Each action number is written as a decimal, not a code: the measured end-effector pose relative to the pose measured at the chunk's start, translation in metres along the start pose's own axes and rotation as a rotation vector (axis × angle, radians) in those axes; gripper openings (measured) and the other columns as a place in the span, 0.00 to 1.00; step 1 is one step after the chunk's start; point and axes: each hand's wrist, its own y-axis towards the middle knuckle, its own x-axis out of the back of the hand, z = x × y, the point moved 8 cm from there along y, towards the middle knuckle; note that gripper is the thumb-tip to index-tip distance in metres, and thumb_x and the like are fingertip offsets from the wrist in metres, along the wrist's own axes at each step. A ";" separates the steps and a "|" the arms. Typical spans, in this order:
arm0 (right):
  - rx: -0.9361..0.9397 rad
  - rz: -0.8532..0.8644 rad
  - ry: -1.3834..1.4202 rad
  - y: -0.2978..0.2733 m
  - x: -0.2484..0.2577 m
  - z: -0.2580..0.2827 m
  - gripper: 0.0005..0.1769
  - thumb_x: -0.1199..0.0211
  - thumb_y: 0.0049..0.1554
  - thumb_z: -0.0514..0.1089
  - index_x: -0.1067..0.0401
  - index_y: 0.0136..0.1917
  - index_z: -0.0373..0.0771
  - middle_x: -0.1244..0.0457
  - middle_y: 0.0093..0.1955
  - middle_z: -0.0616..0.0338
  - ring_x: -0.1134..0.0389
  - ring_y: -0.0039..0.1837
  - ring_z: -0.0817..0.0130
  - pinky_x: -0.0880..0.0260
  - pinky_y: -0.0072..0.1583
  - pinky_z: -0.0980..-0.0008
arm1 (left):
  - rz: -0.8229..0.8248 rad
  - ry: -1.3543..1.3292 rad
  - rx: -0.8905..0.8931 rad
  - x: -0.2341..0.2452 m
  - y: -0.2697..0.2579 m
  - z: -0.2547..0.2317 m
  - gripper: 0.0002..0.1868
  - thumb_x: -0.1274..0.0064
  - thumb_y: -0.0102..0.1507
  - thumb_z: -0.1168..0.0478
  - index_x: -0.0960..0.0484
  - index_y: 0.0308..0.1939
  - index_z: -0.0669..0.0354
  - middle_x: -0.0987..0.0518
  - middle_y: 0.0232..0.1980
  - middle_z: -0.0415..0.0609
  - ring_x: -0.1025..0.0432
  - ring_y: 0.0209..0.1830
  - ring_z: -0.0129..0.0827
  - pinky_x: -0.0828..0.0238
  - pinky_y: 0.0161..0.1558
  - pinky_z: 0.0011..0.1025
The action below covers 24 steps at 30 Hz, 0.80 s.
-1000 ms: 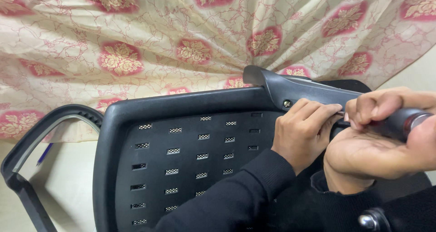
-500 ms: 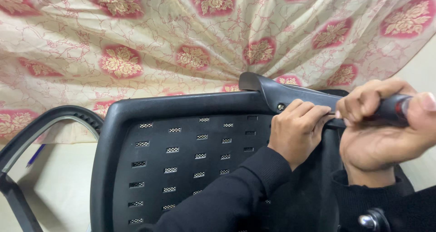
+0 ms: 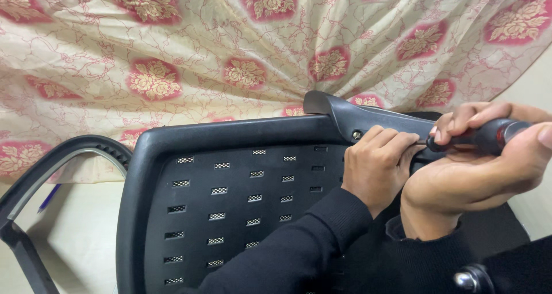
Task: The person uses a screwdriver to tighten a screw on the back of a black plastic chair. The hands remain in frame throughout, manipulating the tool to secure the chair's backrest.
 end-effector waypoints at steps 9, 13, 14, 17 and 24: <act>-0.101 0.009 0.159 -0.013 0.010 -0.030 0.29 0.57 0.68 0.61 0.45 0.40 0.33 0.49 0.35 0.51 0.51 0.34 0.66 0.52 0.38 0.72 | -0.001 -0.017 0.021 -0.001 -0.005 0.007 0.04 0.40 0.65 0.65 0.19 0.41 0.56 0.22 0.36 0.43 0.25 0.41 0.37 0.26 0.42 0.33; -0.173 0.160 0.151 -0.008 0.008 -0.026 0.29 0.57 0.68 0.59 0.45 0.37 0.33 0.49 0.33 0.50 0.52 0.33 0.65 0.53 0.38 0.70 | 0.007 -0.002 0.030 0.000 -0.003 0.007 0.04 0.39 0.65 0.64 0.20 0.40 0.56 0.22 0.36 0.42 0.25 0.41 0.35 0.26 0.43 0.32; -0.236 0.232 0.160 -0.004 0.009 -0.027 0.29 0.57 0.68 0.59 0.46 0.36 0.33 0.49 0.32 0.50 0.53 0.33 0.65 0.53 0.38 0.70 | 0.001 -0.006 0.031 0.001 -0.002 0.006 0.04 0.39 0.65 0.64 0.20 0.41 0.56 0.22 0.36 0.42 0.25 0.41 0.35 0.26 0.42 0.32; -0.351 0.329 0.199 0.007 0.019 -0.031 0.29 0.57 0.67 0.57 0.46 0.33 0.33 0.49 0.30 0.49 0.54 0.32 0.64 0.54 0.38 0.69 | 0.017 0.004 0.039 0.002 0.002 0.002 0.04 0.39 0.64 0.63 0.18 0.42 0.55 0.22 0.37 0.43 0.25 0.40 0.36 0.27 0.41 0.33; -0.365 0.297 0.371 0.022 0.024 -0.030 0.29 0.55 0.70 0.58 0.45 0.36 0.33 0.49 0.34 0.51 0.53 0.33 0.66 0.53 0.39 0.68 | 0.088 -0.174 0.006 -0.002 0.001 -0.007 0.10 0.43 0.68 0.65 0.20 0.54 0.59 0.18 0.47 0.50 0.22 0.48 0.42 0.23 0.51 0.36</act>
